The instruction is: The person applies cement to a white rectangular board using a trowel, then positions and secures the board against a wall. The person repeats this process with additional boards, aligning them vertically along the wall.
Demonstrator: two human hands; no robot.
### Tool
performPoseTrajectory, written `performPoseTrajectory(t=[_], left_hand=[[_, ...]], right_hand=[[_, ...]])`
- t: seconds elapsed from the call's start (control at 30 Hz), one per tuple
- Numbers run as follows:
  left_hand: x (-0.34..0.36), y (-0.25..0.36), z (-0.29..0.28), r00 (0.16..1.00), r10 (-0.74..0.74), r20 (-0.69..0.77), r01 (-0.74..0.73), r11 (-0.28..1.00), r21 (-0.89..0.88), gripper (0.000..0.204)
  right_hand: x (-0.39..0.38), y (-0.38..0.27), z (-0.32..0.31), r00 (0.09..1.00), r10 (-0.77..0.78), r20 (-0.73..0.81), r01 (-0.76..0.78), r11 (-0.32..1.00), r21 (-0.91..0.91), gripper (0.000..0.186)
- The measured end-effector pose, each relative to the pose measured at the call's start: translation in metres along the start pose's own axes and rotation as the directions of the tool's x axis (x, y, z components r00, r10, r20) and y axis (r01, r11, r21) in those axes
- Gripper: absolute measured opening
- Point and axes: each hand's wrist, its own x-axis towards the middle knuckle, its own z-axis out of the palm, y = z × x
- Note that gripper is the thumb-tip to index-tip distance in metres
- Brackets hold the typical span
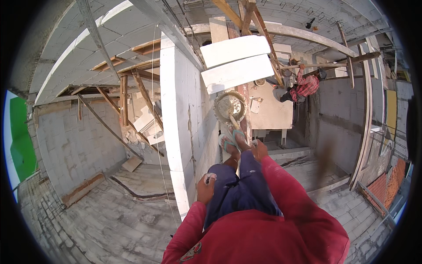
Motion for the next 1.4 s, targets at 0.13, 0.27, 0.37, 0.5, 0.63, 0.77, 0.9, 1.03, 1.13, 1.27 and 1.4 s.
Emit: performPoseTrajectory(t=[0.13, 0.27, 0.37, 0.5, 0.63, 0.77, 0.9, 1.03, 1.13, 1.27, 1.4], left_hand=[[0.026, -0.017, 0.019, 0.996, -0.087, 0.02, 0.089, 0.99, -0.108, 0.027], [0.023, -0.04, 0.026, 0.994, -0.113, -0.001, 0.113, 0.99, 0.088, 0.028], [0.015, -0.077, 0.038, 0.996, -0.068, -0.059, 0.084, 0.932, 0.352, 0.025], [0.037, -0.117, 0.057, 0.996, 0.05, -0.076, -0.005, 0.864, 0.504, 0.031], [0.038, -0.114, 0.07, 0.998, -0.009, -0.055, 0.039, 0.816, 0.576, 0.035], [0.037, -0.1, 0.078, 0.997, -0.036, -0.063, 0.065, 0.822, 0.566, 0.036], [0.042, -0.094, 0.086, 0.996, -0.061, -0.061, 0.084, 0.821, 0.564, 0.037], [0.049, -0.093, 0.089, 0.996, -0.072, -0.047, 0.086, 0.808, 0.583, 0.039], [0.048, -0.094, 0.09, 0.996, -0.082, -0.043, 0.092, 0.794, 0.601, 0.04], [0.043, -0.097, 0.087, 0.995, -0.083, -0.047, 0.095, 0.812, 0.577, 0.04], [0.043, -0.104, 0.083, 0.998, -0.043, -0.041, 0.059, 0.826, 0.56, 0.039]], right_hand=[[0.029, 0.015, 0.041, 0.999, 0.043, 0.002, -0.043, 0.999, 0.021, 0.026], [0.093, 0.026, 0.089, 0.994, 0.105, 0.012, -0.105, 0.994, -0.026, 0.035], [0.167, 0.041, 0.139, 0.998, 0.055, 0.008, -0.052, 0.978, -0.202, 0.046], [0.244, 0.06, 0.203, 0.996, 0.017, 0.087, 0.031, 0.858, -0.513, 0.06], [0.273, 0.085, 0.238, 0.976, 0.094, 0.196, 0.037, 0.817, -0.575, 0.067], [0.26, 0.096, 0.218, 0.954, -0.011, 0.3, 0.184, 0.811, -0.555, 0.067], [0.219, 0.091, 0.176, 0.962, 0.044, 0.27, 0.093, 0.875, -0.475, 0.066], [0.205, 0.087, 0.153, 0.988, 0.008, 0.152, 0.02, 0.983, -0.182, 0.064], [0.209, 0.091, 0.148, 0.95, 0.172, 0.262, -0.103, 0.961, -0.258, 0.066], [0.207, 0.094, 0.141, 0.969, 0.137, 0.205, -0.101, 0.979, -0.177, 0.06], [0.189, 0.089, 0.115, 0.982, 0.097, 0.16, -0.067, 0.981, -0.181, 0.056]])
